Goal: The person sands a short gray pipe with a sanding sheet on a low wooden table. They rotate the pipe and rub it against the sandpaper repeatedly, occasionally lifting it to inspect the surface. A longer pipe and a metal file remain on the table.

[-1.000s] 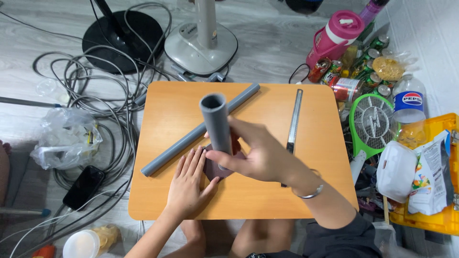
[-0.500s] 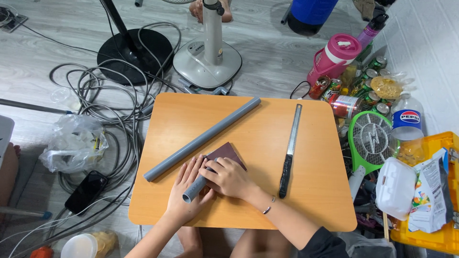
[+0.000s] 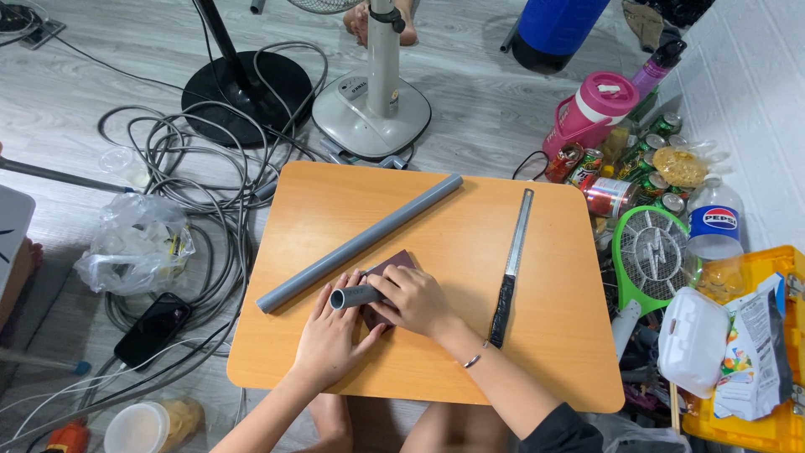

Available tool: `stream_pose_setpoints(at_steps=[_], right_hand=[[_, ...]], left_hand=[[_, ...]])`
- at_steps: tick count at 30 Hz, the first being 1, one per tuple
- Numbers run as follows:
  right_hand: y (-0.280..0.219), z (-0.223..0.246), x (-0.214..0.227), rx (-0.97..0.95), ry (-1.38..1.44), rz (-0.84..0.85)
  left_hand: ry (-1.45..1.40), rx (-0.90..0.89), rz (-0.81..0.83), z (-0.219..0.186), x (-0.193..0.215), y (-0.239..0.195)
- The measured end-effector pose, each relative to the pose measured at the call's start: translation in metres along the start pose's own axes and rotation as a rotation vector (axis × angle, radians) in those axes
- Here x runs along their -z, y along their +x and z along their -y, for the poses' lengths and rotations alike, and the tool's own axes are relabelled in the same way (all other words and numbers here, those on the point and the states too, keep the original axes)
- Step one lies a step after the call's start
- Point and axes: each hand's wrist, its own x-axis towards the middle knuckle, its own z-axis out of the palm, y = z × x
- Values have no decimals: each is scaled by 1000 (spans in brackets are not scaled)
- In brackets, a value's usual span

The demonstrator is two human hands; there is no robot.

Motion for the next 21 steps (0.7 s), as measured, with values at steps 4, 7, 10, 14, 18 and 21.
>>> stream_pose_setpoints(at_steps=[4,7,10,14,18,21], right_hand=[[-4,11,0,6,179,31],[3,15,-6,-291,542,160],[5,7,-11,-220,122,17],[9,11,4,-485,407,223],[20,14,2,-884,570,116],[21,3,11,-858,467,81]], left_hand=[[35,-26,-29,4,-8,-3],[25,-26,-65,-1,2,1],[-83,-17,-47,-9,17,6],[-49,23,-11,-3,3,1],[-6,-4,-33,-1,-2,-1],[-25,8,-7,-2,2,1]])
